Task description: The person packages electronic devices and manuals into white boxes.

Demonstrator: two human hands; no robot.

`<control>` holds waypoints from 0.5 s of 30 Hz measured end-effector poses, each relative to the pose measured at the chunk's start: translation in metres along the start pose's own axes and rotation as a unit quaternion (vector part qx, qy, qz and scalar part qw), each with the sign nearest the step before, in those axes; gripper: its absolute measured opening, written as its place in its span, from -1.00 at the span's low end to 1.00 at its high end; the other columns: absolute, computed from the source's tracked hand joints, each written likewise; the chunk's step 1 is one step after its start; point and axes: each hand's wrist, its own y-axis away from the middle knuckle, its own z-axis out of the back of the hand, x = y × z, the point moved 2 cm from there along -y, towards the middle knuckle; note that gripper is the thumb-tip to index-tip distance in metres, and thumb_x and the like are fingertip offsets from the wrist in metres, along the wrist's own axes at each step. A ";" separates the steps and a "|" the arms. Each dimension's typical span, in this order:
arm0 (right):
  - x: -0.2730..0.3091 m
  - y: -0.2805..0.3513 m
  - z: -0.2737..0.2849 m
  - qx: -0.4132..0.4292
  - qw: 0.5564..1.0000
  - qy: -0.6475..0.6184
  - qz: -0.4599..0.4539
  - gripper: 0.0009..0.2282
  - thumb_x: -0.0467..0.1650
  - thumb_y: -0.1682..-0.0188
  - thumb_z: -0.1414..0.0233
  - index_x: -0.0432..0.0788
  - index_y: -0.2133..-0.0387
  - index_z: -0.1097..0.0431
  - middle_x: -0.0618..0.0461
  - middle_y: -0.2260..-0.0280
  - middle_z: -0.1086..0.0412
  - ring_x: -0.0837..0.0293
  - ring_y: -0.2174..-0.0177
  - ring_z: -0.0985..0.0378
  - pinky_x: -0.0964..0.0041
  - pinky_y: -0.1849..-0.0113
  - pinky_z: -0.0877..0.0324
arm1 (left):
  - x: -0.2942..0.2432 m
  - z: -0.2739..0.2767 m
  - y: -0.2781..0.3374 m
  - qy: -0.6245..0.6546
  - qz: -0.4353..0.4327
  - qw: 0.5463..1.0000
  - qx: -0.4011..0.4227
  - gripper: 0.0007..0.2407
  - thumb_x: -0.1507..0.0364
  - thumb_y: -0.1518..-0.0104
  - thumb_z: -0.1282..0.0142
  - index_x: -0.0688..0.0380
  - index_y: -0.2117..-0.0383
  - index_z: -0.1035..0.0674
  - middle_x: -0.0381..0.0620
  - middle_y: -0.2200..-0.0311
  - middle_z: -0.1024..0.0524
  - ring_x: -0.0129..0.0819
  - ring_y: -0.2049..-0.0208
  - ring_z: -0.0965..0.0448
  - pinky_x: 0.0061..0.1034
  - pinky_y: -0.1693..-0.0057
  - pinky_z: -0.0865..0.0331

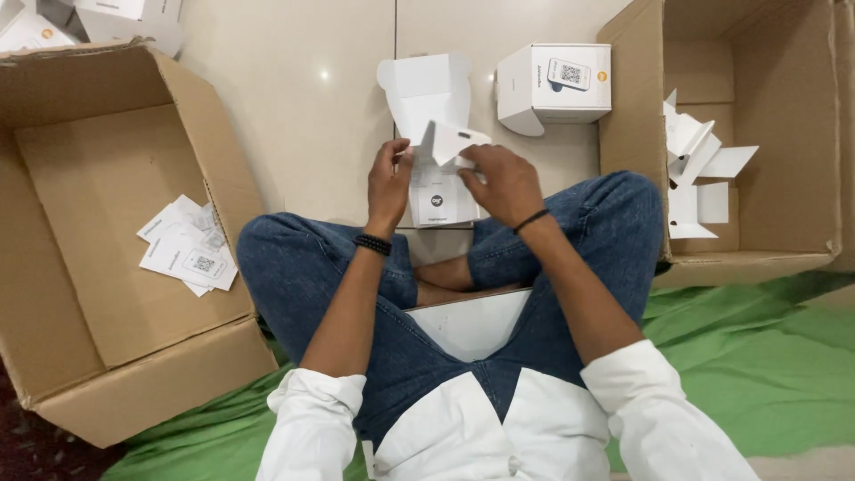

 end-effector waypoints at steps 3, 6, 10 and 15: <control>-0.037 0.026 0.029 -0.088 0.990 -0.109 -0.033 -0.76 -0.33 -0.04 -0.20 -0.20 0.10 -0.48 -0.11 0.18 -0.52 0.03 0.27 -0.62 0.17 0.23 -0.55 | -0.043 -0.020 0.016 -0.098 -0.078 0.991 0.037 -0.64 0.18 -0.32 0.03 0.17 -0.08 -0.50 -0.01 -0.07 -0.50 -0.23 -0.04 -0.53 -0.37 -0.03 -0.51; -0.079 0.065 0.072 -0.187 0.971 -0.141 -0.045 -0.78 -0.39 -0.04 -0.24 -0.27 0.12 -0.52 -0.12 0.15 -0.54 0.07 0.23 -0.61 0.22 0.20 -0.52 | -0.087 -0.064 0.027 -0.107 -0.167 0.977 0.084 -0.66 0.19 -0.34 -0.02 0.12 -0.09 -0.51 -0.02 -0.08 -0.51 -0.17 -0.09 -0.53 -0.31 -0.07 -0.49; -0.144 0.131 0.140 -0.286 0.931 -0.169 -0.149 -0.82 -0.46 -0.07 -0.24 -0.32 0.13 -0.50 -0.06 0.22 -0.53 0.21 0.25 -0.60 0.37 0.20 -0.48 | -0.144 -0.171 0.035 -0.048 -0.242 0.951 0.184 -0.68 0.24 -0.29 -0.10 0.10 -0.09 -0.52 -0.03 -0.06 -0.52 -0.17 -0.07 -0.56 -0.32 -0.07 -0.50; -0.262 0.229 0.210 -0.359 0.875 -0.251 -0.205 -0.83 -0.47 -0.17 -0.21 -0.28 0.02 -0.51 0.08 0.19 -0.54 0.31 0.21 -0.55 0.43 0.12 -0.46 | -0.198 -0.322 0.074 -0.006 -0.290 0.901 0.324 -0.69 0.25 -0.31 -0.09 0.09 -0.09 -0.52 -0.06 -0.05 -0.53 -0.22 -0.04 -0.58 -0.41 -0.05 -0.52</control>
